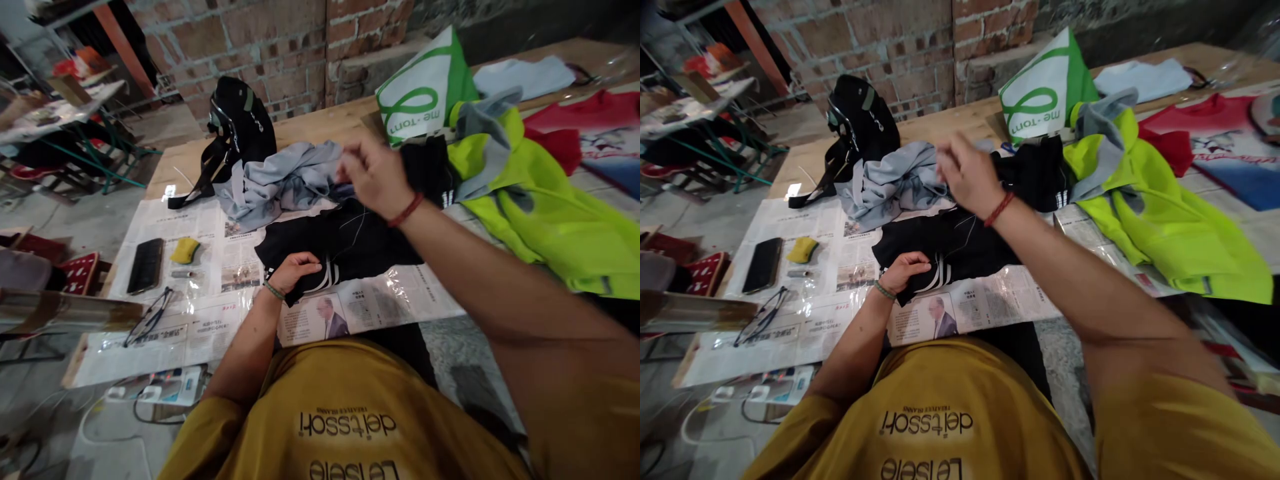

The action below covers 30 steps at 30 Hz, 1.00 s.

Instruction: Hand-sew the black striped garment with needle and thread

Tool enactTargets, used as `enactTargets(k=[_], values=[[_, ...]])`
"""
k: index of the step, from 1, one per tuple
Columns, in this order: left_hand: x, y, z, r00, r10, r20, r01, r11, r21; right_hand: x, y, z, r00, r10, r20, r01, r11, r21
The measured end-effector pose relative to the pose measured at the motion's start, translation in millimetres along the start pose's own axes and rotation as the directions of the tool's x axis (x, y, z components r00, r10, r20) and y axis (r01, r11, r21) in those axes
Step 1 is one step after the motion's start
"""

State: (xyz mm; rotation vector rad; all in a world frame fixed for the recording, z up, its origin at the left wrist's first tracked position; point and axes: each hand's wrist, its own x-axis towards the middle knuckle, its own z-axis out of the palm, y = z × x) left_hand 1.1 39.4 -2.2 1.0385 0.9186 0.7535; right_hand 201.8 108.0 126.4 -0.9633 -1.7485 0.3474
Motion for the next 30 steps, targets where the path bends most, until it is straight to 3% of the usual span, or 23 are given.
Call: enactTargets(k=[3,5,8,11,17,25,30], values=[[-0.8,0.3,0.0,1.000,-0.003,-0.018,0.002,1.000,-0.016,-56.6,14.8,36.5,0.958,0.262,0.119,-0.283,0.931,0.232],[-1.3,1.0,0.2,1.000,-0.014,-0.027,0.014,1.000,-0.026,-87.4,31.5,52.3,0.894,0.414,0.170,-0.448,0.837,0.314],[-1.8,2.7,0.3,0.998,-0.036,-0.043,0.035,0.999,-0.014,-113.7,59.9,60.2,0.825,0.550,0.127,-0.560,0.769,0.308],[-3.4,5.6,-0.1,0.997,-0.030,-0.066,0.034,0.998,0.053,-120.6,79.3,58.2,0.796,0.601,0.076,-0.591,0.744,0.312],[-9.8,15.6,1.7,0.995,-0.046,-0.091,0.067,0.967,0.245,-122.2,87.2,58.6,0.850,0.527,-0.003,-0.514,0.829,0.218],[-27.5,3.5,-3.8,0.979,-0.065,-0.192,0.135,0.915,0.380,-123.5,91.4,58.4,0.846,0.534,-0.004,-0.522,0.829,0.198],[-32.1,-10.7,-9.3,0.952,0.126,-0.278,-0.017,0.931,0.363,-126.9,92.6,60.8,0.852,0.524,0.000,-0.513,0.832,0.211]])
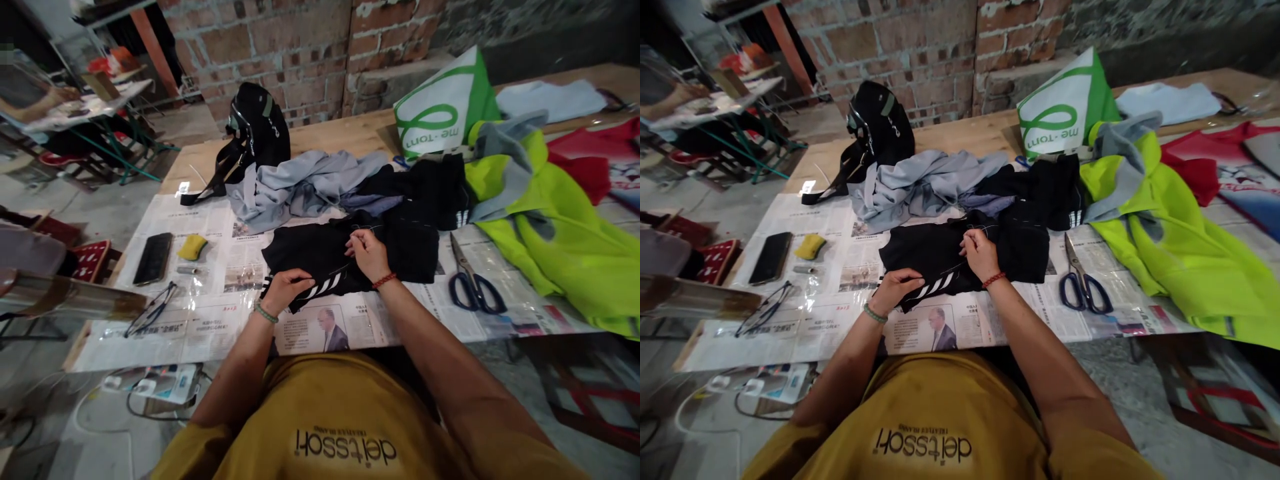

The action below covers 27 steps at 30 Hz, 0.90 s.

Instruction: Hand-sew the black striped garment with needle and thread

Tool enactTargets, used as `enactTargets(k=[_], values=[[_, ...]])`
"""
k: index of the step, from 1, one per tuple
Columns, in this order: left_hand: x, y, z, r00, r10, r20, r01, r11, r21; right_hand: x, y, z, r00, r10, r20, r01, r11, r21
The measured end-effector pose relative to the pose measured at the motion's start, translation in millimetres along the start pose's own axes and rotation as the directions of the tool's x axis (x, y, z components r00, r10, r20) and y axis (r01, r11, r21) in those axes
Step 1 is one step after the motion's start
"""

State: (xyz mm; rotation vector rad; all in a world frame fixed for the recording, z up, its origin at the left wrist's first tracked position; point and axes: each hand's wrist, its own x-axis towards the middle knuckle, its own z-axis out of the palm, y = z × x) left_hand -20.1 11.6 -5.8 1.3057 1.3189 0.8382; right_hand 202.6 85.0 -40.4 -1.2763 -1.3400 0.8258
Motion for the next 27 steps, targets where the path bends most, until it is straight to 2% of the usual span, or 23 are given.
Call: enactTargets(k=[2,5,8,11,14,16,18,22,27], values=[[1.9,-0.1,2.1,0.999,0.039,-0.026,-0.039,0.999,-0.017,-0.3,-1.0,0.7,1.000,0.010,-0.007,-0.010,0.999,0.034],[4.8,2.3,4.2,1.000,0.012,-0.024,-0.013,0.999,-0.043,0.2,-12.5,-2.6,0.998,0.057,-0.019,-0.053,0.979,0.195],[5.7,3.9,4.6,0.999,-0.008,-0.031,0.005,0.997,-0.074,-4.3,-38.2,-12.5,0.998,0.060,-0.006,-0.052,0.908,0.415],[4.7,5.0,5.3,0.999,-0.011,-0.038,0.007,0.995,-0.098,-22.3,-67.2,-23.2,0.999,0.024,0.036,-0.039,0.869,0.493],[2.8,6.7,7.2,0.999,0.010,-0.047,-0.015,0.994,-0.109,-52.6,-81.2,-26.2,0.987,0.059,0.151,-0.115,0.914,0.390],[1.4,7.8,8.7,0.997,0.046,-0.060,-0.052,0.993,-0.106,-74.1,-79.3,-22.3,0.963,0.123,0.240,-0.185,0.949,0.255],[0.2,8.2,9.9,0.994,0.080,-0.071,-0.087,0.991,-0.098,-91.6,-72.3,-15.2,0.941,0.167,0.294,-0.202,0.975,0.092],[-1.1,6.8,10.6,0.989,0.127,-0.079,-0.133,0.989,-0.072,-106.7,-62.0,0.4,0.930,0.131,0.342,-0.085,0.986,-0.145],[-0.7,4.2,9.5,0.986,0.146,-0.078,-0.150,0.987,-0.053,-103.2,-66.6,10.5,0.939,0.072,0.336,0.009,0.972,-0.234]])
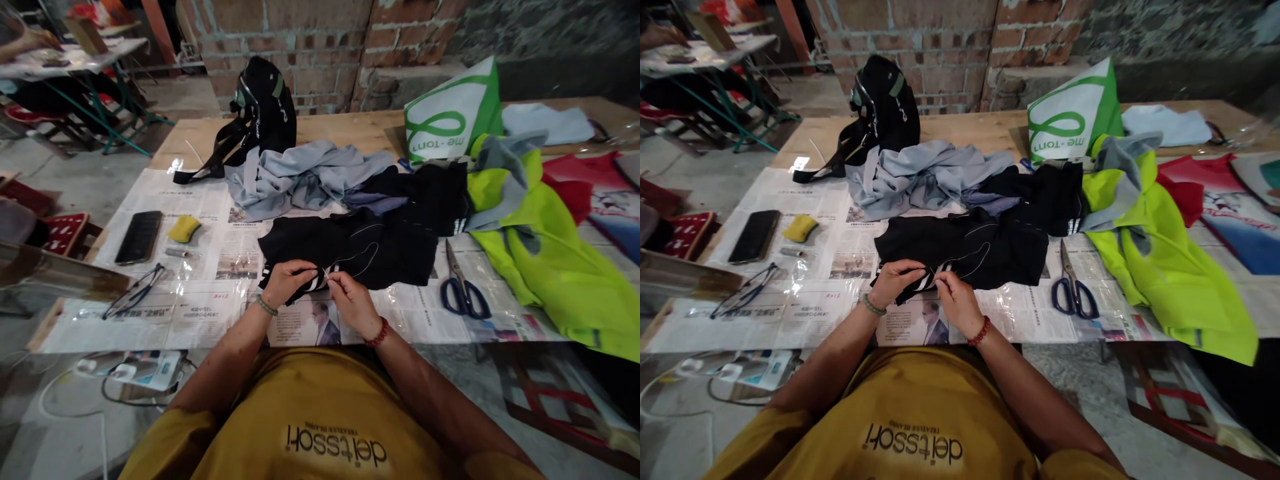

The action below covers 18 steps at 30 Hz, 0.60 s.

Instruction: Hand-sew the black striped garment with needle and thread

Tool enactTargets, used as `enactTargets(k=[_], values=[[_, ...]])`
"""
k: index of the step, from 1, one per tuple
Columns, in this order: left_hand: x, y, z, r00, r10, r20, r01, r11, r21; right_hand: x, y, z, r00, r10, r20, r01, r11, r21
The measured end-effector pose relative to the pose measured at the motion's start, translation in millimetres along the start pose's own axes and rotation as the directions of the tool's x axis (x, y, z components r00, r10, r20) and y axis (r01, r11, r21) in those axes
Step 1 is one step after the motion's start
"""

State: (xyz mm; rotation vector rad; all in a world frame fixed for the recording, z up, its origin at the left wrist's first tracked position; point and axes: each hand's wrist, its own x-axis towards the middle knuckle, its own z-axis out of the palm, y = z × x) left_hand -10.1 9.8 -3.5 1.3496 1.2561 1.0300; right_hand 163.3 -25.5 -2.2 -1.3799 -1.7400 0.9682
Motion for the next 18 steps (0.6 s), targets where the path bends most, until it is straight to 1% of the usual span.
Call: enactTargets(k=[5,9,18], values=[[1.1,-0.7,-0.2,1.000,-0.005,-0.025,0.005,1.000,0.022,-0.2,-1.8,2.7,1.000,-0.031,-0.006,0.031,0.999,-0.043],[1.4,-0.9,0.3,0.999,0.007,-0.035,-0.006,0.999,0.039,-0.2,-0.1,4.4,1.000,-0.020,-0.002,0.020,0.999,-0.036],[0.3,0.0,1.0,0.998,0.065,0.008,-0.065,0.995,0.077,6.0,1.1,9.5,1.000,-0.008,-0.013,0.008,1.000,-0.029]])
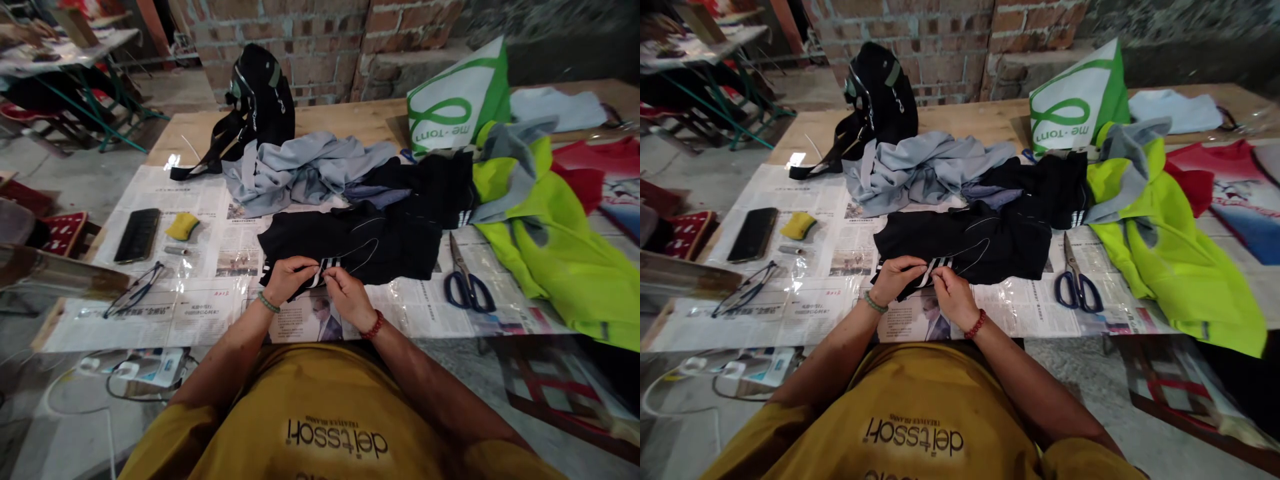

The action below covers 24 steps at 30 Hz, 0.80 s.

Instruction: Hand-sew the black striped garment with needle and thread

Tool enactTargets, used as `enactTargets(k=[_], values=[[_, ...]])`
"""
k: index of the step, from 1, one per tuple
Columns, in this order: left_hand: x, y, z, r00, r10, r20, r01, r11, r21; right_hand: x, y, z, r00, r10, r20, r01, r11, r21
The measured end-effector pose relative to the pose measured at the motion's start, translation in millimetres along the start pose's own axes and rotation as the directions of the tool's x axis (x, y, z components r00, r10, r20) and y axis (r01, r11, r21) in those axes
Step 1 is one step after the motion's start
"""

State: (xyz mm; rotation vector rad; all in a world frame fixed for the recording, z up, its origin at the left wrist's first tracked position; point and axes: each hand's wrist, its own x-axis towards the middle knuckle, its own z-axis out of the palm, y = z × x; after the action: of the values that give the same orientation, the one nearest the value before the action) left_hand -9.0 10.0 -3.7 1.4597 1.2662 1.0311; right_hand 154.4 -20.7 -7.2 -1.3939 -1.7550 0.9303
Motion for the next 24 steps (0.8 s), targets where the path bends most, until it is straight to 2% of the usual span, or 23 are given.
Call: enactTargets(k=[5,14,20,24], values=[[0.4,0.7,-0.8,1.000,0.007,0.024,-0.007,0.999,0.033,2.2,1.1,3.7,1.000,-0.014,-0.024,0.013,1.000,-0.009],[1.7,-0.6,-3.3,0.995,0.090,0.041,-0.094,0.989,0.117,5.7,2.1,7.9,0.999,-0.034,-0.032,0.032,0.998,-0.048],[-0.6,-1.2,2.4,0.986,0.115,0.118,-0.131,0.981,0.140,13.4,6.6,7.4,0.998,-0.012,-0.062,0.007,0.996,-0.086],[2.4,-5.6,4.5,0.999,0.048,0.018,-0.050,0.993,0.110,15.0,1.6,4.0,1.000,0.013,-0.002,-0.013,1.000,-0.012]])
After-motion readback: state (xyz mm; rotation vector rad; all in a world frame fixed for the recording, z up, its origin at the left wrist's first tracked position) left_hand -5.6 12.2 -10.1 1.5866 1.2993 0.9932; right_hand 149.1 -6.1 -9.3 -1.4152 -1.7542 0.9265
